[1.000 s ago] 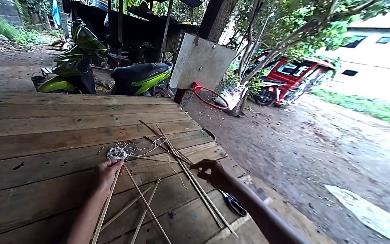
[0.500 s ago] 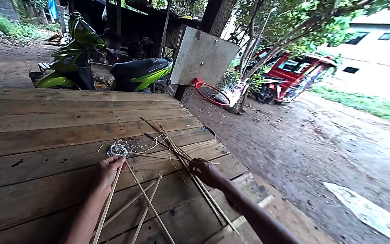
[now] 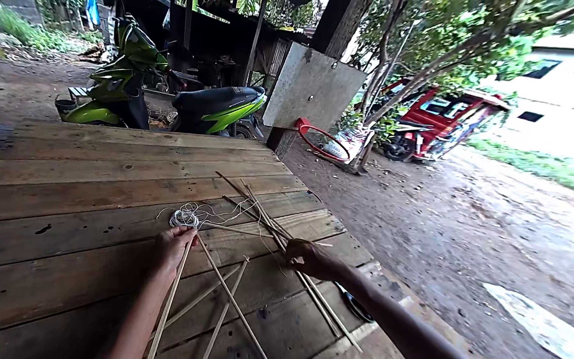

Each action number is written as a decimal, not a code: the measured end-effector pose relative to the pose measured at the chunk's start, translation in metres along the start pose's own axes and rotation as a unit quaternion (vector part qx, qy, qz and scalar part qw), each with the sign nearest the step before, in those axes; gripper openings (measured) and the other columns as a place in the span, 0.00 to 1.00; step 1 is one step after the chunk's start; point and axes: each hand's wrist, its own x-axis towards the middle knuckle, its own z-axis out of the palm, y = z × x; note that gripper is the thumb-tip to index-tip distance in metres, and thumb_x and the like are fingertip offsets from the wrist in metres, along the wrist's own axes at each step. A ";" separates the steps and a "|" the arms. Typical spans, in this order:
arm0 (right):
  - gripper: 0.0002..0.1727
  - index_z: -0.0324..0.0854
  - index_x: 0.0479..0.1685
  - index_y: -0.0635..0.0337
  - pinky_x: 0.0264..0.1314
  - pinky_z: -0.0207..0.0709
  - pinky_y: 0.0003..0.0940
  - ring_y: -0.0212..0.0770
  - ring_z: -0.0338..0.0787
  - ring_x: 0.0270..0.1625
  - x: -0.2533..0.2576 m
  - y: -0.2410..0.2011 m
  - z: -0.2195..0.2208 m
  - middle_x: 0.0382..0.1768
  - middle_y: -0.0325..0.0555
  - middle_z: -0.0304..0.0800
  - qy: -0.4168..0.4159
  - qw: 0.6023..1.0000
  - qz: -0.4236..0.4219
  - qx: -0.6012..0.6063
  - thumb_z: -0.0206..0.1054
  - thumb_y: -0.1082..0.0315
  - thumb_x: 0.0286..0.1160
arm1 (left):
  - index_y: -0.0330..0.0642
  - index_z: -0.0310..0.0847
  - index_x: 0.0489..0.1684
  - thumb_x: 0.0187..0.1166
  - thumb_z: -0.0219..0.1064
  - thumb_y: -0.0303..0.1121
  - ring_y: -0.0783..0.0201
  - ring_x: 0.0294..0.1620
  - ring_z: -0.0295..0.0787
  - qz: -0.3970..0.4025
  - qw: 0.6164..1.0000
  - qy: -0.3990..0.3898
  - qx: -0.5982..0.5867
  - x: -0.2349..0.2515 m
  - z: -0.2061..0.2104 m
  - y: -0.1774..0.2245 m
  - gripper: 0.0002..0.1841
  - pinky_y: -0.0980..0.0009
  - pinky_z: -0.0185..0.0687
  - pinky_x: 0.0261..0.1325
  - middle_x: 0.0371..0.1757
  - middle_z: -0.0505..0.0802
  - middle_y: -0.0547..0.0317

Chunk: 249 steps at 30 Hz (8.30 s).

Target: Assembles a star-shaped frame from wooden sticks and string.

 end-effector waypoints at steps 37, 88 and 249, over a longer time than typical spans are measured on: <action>0.12 0.88 0.50 0.70 0.59 0.78 0.49 0.48 0.89 0.48 0.142 -0.138 -0.007 0.45 0.57 0.92 0.035 0.995 0.016 0.093 0.64 0.70 0.81 | 0.28 0.84 0.36 0.78 0.65 0.18 0.71 0.63 0.81 0.105 0.991 -0.078 -0.028 -0.003 0.007 -0.005 0.04 0.76 0.77 0.60 0.77 0.79 0.45; 0.09 0.85 0.46 0.71 0.34 0.70 0.23 0.24 0.75 0.29 0.138 -0.102 0.005 0.33 0.40 0.86 0.016 0.971 -0.017 0.237 0.68 0.71 0.79 | 0.36 0.91 0.43 0.78 0.73 0.32 0.71 0.38 0.88 0.166 0.958 -0.002 0.232 -0.011 0.011 -0.007 0.08 0.70 0.82 0.50 0.38 0.93 0.58; 0.09 0.86 0.48 0.69 0.46 0.88 0.47 0.45 0.94 0.35 0.024 -0.092 0.079 0.35 0.52 0.94 0.260 0.864 0.185 0.390 0.63 0.72 0.83 | 0.29 0.89 0.47 0.80 0.71 0.30 0.74 0.41 0.82 0.048 0.747 -0.418 0.515 0.028 0.104 0.018 0.10 0.69 0.76 0.55 0.43 0.93 0.55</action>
